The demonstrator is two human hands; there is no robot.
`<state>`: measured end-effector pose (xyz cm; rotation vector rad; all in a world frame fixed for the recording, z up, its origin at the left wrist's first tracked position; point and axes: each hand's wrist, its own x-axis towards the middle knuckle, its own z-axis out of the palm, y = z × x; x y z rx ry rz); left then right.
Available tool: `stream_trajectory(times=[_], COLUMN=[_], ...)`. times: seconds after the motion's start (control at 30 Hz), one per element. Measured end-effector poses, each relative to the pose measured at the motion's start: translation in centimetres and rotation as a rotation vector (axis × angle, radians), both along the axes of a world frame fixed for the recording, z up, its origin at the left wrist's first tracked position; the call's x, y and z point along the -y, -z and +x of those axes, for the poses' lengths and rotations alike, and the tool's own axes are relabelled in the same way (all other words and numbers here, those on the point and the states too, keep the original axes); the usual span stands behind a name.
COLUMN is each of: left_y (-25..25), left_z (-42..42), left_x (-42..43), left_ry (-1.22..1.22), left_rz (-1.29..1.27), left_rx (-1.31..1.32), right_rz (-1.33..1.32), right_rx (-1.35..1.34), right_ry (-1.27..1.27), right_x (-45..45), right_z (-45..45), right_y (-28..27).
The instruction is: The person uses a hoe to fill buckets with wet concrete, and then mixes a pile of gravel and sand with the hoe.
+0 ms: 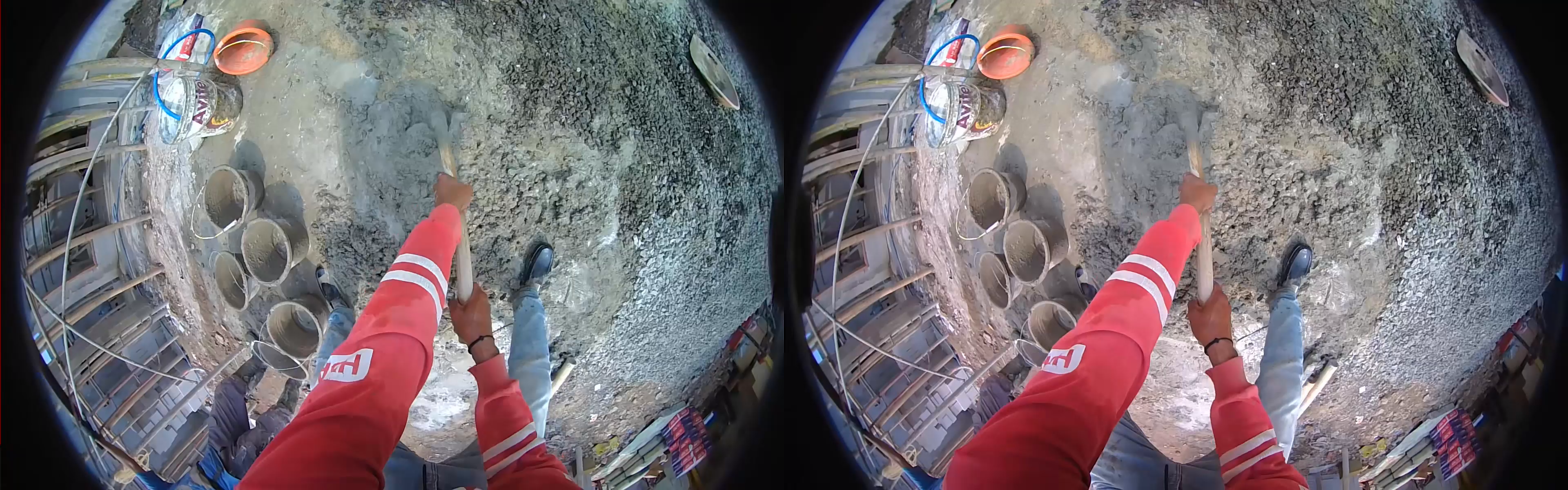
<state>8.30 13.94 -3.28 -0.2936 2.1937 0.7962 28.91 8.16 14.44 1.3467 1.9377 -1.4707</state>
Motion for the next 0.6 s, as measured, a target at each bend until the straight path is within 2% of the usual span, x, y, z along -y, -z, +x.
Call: stream_trajectory(times=[0.03, 0.07, 0.1, 0.17, 0.23, 0.27, 0.33, 0.4, 0.47, 0.53, 0.6], left_y=[-1.1, -0.6, -3.8, -9.8, -6.5, -8.3, -14.7, -23.3, -25.8, -24.8, -17.8], left_z=[3.0, 6.6, 8.7, 11.8, 17.9, 20.4, 22.3, 21.2, 21.7, 21.9, 21.5], left_x=[1.9, 3.4, 5.0, 7.6, 12.7, 13.9, 14.5, 13.4, 13.6, 14.1, 15.1], left_ry=[-0.002, -0.027, -0.014, -0.264, -0.268, -0.320, -0.393, -0.711, -0.750, -0.789, -0.740], left_rz=[0.046, -0.079, -0.046, 0.044, 0.048, 0.108, 0.145, 0.338, 0.359, 0.420, 0.273], left_rx=[0.111, -0.020, -0.040, 0.193, 0.112, 0.048, -0.004, 0.102, 0.148, 0.218, 0.329], right_rz=[0.019, 0.028, 0.022, -0.049, -0.082, -0.043, -0.026, -0.002, -0.042, -0.051, 0.000], right_rx=[-0.004, 0.009, 0.029, 0.037, 0.129, 0.151, 0.189, 0.231, 0.283, 0.363, 0.379], right_ry=[-0.007, -0.036, -0.072, -0.115, -0.202, -0.236, -0.292, -0.429, -0.448, -0.480, -0.497], right_x=[1.0, 1.8, 2.6, 3.4, 3.3, 3.8, 3.8, 2.7, 2.4, 2.6, 4.0], right_z=[2.6, 5.5, 8.4, 11.9, 14.1, 16.3, 19.6, 21.1, 21.5, 20.3, 16.9], right_y=[-0.7, -1.2, -2.3, -6.4, -11.3, -12.5, -14.6, -16.9, -19.3, -20.7, -16.9])
